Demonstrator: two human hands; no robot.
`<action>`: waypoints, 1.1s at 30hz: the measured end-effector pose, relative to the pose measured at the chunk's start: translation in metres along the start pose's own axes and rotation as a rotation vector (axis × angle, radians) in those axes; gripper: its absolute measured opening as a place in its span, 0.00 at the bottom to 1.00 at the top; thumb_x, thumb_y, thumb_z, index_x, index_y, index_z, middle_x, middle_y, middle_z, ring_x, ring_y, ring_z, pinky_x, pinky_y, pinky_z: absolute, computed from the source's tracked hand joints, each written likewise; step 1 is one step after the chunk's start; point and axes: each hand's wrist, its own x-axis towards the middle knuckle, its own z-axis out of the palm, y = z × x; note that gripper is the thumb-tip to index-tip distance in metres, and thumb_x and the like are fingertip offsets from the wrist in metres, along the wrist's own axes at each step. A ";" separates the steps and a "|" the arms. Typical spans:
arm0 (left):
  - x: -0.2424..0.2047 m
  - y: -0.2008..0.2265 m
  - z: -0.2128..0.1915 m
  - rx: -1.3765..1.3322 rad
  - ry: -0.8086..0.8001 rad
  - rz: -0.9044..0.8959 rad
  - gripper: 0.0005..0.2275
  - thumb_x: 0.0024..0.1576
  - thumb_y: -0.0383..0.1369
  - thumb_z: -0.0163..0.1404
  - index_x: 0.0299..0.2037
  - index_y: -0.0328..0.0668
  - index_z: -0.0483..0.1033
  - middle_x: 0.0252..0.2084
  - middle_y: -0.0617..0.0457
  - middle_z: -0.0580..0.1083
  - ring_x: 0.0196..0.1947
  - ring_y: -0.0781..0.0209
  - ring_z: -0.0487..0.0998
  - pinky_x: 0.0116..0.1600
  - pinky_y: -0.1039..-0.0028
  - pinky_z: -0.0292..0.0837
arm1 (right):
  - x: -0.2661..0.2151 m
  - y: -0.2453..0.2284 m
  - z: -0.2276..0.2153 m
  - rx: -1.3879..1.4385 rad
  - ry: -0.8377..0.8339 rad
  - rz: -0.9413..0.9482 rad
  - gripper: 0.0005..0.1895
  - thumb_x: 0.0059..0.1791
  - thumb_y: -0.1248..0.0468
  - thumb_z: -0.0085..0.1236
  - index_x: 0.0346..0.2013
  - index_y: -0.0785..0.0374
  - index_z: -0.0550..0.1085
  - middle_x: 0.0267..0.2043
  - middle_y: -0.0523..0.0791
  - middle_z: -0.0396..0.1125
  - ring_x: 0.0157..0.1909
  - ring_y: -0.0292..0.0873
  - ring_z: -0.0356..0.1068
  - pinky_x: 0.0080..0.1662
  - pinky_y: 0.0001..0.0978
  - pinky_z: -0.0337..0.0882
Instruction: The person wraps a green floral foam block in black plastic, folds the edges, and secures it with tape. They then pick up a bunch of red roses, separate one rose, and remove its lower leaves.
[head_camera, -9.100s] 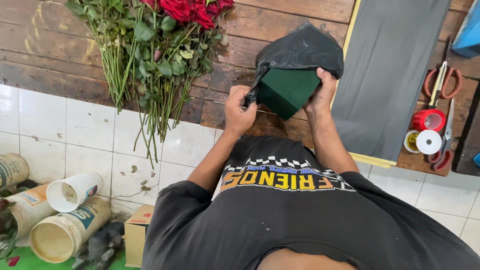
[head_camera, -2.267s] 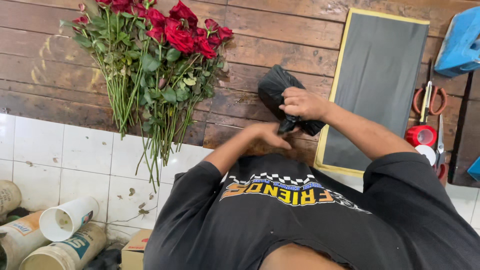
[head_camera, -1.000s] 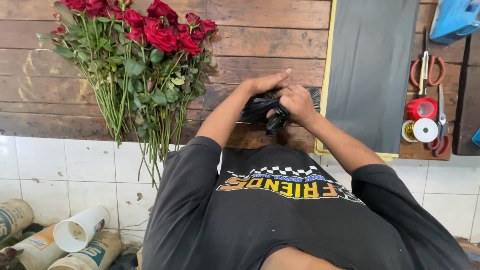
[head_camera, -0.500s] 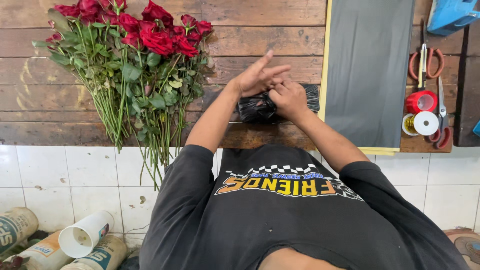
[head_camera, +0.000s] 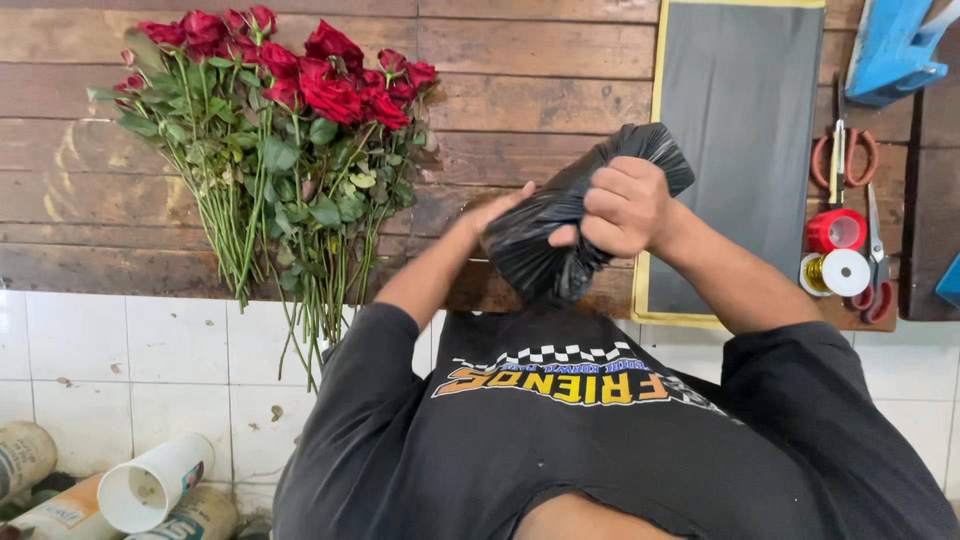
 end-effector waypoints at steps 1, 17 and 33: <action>0.006 -0.005 0.005 -0.031 0.025 0.074 0.33 0.54 0.61 0.59 0.63 0.49 0.79 0.51 0.38 0.82 0.48 0.42 0.86 0.49 0.52 0.86 | 0.011 0.004 -0.010 -0.063 0.038 -0.053 0.28 0.56 0.60 0.62 0.17 0.57 0.58 0.20 0.42 0.47 0.19 0.47 0.52 0.26 0.36 0.60; -0.035 -0.012 0.115 0.673 0.561 1.328 0.62 0.47 0.44 0.71 0.83 0.42 0.30 0.76 0.22 0.50 0.76 0.24 0.54 0.75 0.42 0.55 | -0.187 0.032 0.030 0.087 0.664 1.463 0.13 0.57 0.58 0.66 0.54 0.57 0.81 0.58 0.49 0.75 0.64 0.48 0.71 0.69 0.50 0.61; -0.099 0.067 0.101 2.712 -0.127 1.624 0.29 0.70 0.37 0.39 0.81 0.77 0.48 0.84 0.56 0.47 0.81 0.44 0.48 0.82 0.48 0.47 | -0.133 0.040 0.025 0.712 0.409 1.300 0.22 0.58 0.44 0.54 0.34 0.54 0.61 0.35 0.43 0.53 0.41 0.42 0.52 0.51 0.40 0.55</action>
